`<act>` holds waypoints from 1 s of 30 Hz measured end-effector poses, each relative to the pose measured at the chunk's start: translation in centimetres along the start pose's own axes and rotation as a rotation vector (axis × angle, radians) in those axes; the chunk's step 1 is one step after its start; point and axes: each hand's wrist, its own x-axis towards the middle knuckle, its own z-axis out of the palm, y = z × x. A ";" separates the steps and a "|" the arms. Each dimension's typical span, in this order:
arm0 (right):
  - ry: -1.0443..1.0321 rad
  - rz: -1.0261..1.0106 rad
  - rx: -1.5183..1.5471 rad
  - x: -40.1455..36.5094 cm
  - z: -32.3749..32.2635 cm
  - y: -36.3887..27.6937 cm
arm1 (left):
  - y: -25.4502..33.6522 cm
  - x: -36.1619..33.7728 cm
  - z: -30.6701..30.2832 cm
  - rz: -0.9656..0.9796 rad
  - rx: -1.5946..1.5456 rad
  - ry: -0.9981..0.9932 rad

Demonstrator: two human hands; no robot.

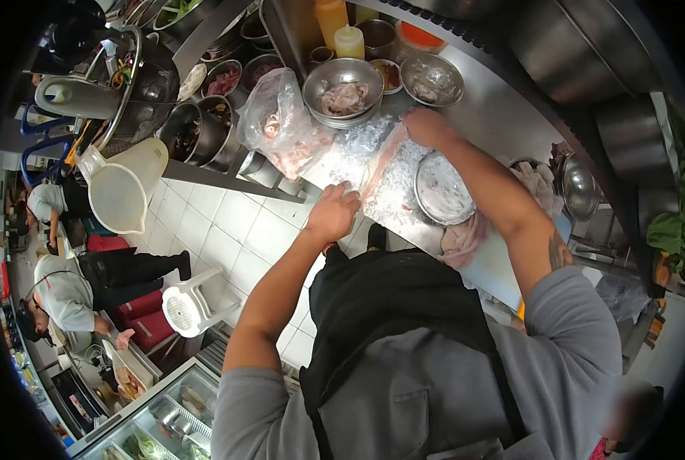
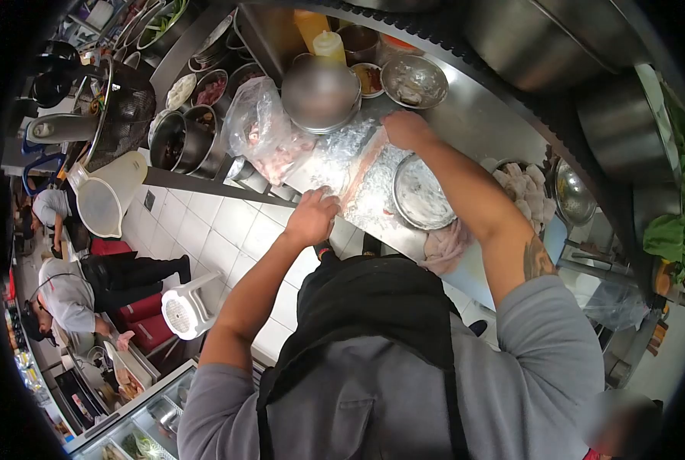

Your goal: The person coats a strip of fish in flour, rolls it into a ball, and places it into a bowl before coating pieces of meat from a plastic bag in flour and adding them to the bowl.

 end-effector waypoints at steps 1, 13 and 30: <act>0.011 -0.001 -0.001 0.0 -0.1 -0.1 | 0.3 0.0 0.0 -0.039 -0.043 0.022; -0.025 0.090 0.104 2.0 1.5 -0.2 | 1.0 -3.1 2.2 -0.091 -0.025 0.067; -0.022 0.065 -0.161 2.1 0.4 -0.8 | 1.4 0.3 1.9 -0.086 0.036 0.089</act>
